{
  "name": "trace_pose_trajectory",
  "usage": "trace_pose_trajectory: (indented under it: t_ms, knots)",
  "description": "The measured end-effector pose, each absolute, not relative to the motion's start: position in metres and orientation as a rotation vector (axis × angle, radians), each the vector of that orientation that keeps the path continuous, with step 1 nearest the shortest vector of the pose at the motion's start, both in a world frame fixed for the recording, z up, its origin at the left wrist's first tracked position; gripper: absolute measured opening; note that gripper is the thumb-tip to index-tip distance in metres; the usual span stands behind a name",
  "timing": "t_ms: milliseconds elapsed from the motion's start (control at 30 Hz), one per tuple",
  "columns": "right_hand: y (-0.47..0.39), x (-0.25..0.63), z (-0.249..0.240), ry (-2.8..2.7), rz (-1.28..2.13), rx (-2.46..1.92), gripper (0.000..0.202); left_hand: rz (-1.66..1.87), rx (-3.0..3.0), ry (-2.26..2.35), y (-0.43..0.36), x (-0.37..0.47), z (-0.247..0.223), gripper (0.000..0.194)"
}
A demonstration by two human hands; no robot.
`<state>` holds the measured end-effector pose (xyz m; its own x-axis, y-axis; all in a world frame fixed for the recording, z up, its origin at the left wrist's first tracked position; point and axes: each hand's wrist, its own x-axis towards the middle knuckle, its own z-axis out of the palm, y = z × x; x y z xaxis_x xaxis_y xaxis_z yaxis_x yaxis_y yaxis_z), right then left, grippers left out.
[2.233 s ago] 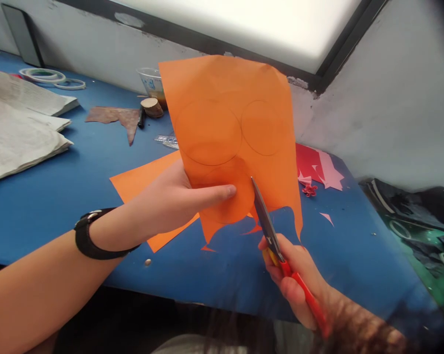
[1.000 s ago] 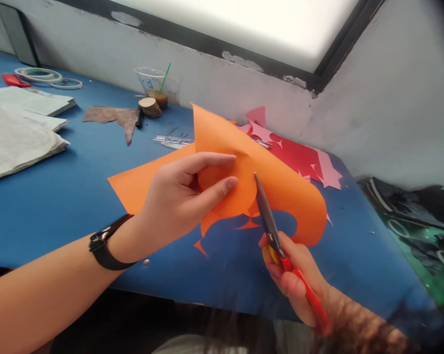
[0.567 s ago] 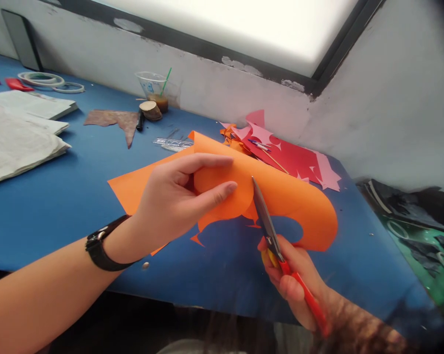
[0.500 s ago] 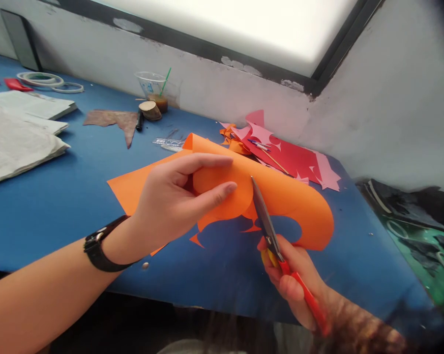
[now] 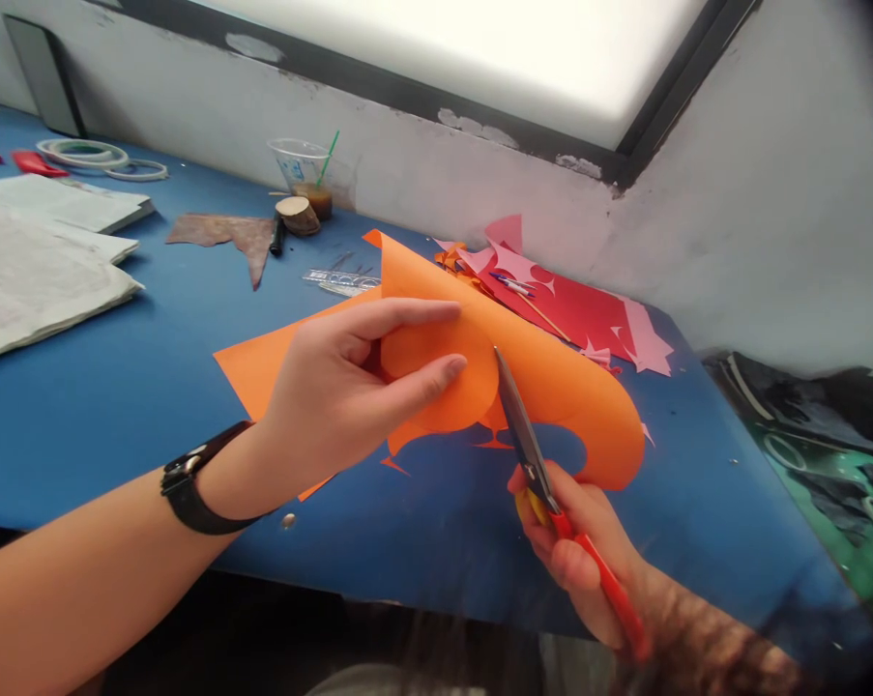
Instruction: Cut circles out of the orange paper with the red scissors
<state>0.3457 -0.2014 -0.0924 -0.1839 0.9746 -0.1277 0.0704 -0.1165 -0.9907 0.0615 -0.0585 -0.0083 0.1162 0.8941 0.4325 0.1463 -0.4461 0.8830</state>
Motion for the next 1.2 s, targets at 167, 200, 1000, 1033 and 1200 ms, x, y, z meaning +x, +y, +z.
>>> trace_pose_trajectory:
  t_ms: [167, 200, 1000, 1033, 1200]
  knots:
    - [-0.205, 0.339, -0.085, -1.211, 1.428, -1.311, 0.093, 1.361, 1.700, 1.016, -0.058, 0.061, -0.005, 0.041]
    - [-0.205, 0.339, -0.084, -1.215, 1.432, -1.314, 0.093, 1.352, 1.702, 1.023, -0.058, 0.061, -0.004, 0.041]
    - [-0.203, 0.326, -0.054, -1.444, 1.279, -1.389, 0.096, 1.300, 1.719, 0.972, -0.057, 0.057, -0.001, 0.036]
    - [-0.203, 0.325, -0.053, -1.443, 1.279, -1.388, 0.097, 1.298, 1.726, 0.972, -0.057, 0.057, -0.001, 0.035]
    - [-0.202, 0.325, -0.052, -1.403, 1.314, -1.389, 0.101, 1.270, 1.711, 0.953, -0.056, 0.058, -0.002, 0.032]
